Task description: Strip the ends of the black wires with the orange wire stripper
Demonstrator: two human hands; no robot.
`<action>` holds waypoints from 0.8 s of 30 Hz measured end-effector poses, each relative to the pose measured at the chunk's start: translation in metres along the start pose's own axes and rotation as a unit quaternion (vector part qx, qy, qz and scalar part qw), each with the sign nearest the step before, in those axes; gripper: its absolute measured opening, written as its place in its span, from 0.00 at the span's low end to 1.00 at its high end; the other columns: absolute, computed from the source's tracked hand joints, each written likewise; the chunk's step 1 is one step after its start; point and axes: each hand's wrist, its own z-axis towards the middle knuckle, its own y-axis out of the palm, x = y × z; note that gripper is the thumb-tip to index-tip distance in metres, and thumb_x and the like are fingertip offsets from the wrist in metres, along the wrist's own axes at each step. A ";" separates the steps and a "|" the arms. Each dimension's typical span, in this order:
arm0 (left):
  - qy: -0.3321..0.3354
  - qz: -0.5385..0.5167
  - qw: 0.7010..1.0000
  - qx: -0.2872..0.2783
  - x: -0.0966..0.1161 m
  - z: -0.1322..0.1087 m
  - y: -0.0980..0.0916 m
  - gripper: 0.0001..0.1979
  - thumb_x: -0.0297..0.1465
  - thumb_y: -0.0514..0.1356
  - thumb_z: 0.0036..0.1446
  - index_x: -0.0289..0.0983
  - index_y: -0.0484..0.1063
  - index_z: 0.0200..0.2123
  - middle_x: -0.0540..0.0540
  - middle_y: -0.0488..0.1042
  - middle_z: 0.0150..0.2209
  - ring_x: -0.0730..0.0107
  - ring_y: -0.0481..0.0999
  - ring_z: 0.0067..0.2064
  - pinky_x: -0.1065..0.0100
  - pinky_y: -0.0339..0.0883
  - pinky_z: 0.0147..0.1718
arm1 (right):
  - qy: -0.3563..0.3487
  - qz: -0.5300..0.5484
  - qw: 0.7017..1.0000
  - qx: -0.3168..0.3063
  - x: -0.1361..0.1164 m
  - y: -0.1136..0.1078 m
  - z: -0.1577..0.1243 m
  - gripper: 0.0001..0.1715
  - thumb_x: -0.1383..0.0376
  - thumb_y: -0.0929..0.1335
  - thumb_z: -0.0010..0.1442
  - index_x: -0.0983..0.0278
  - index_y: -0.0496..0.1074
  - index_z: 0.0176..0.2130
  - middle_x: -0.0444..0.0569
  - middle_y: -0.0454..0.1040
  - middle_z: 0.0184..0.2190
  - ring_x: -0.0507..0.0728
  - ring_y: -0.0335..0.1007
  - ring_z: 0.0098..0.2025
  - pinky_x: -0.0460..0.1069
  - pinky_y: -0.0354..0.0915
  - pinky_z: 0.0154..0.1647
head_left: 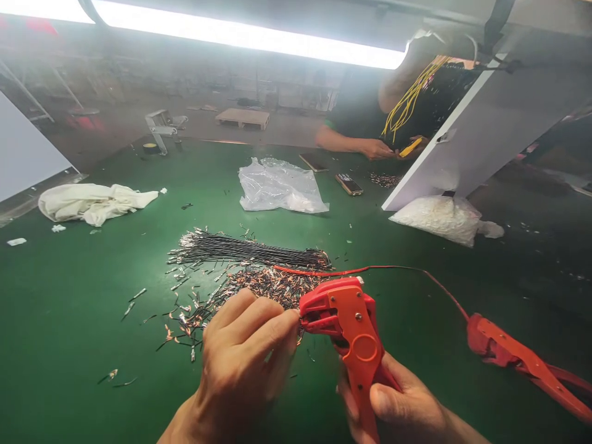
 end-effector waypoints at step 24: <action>-0.020 0.058 0.998 0.024 0.003 -0.004 0.002 0.05 0.20 0.61 0.57 0.35 0.71 0.35 0.52 0.72 0.24 0.72 0.65 0.31 0.67 0.57 0.35 | 0.022 -0.006 1.000 -0.017 -0.001 -0.004 -0.004 0.31 0.46 0.68 0.59 0.73 0.70 0.44 0.53 0.73 0.29 0.52 0.67 0.29 0.45 0.61 0.31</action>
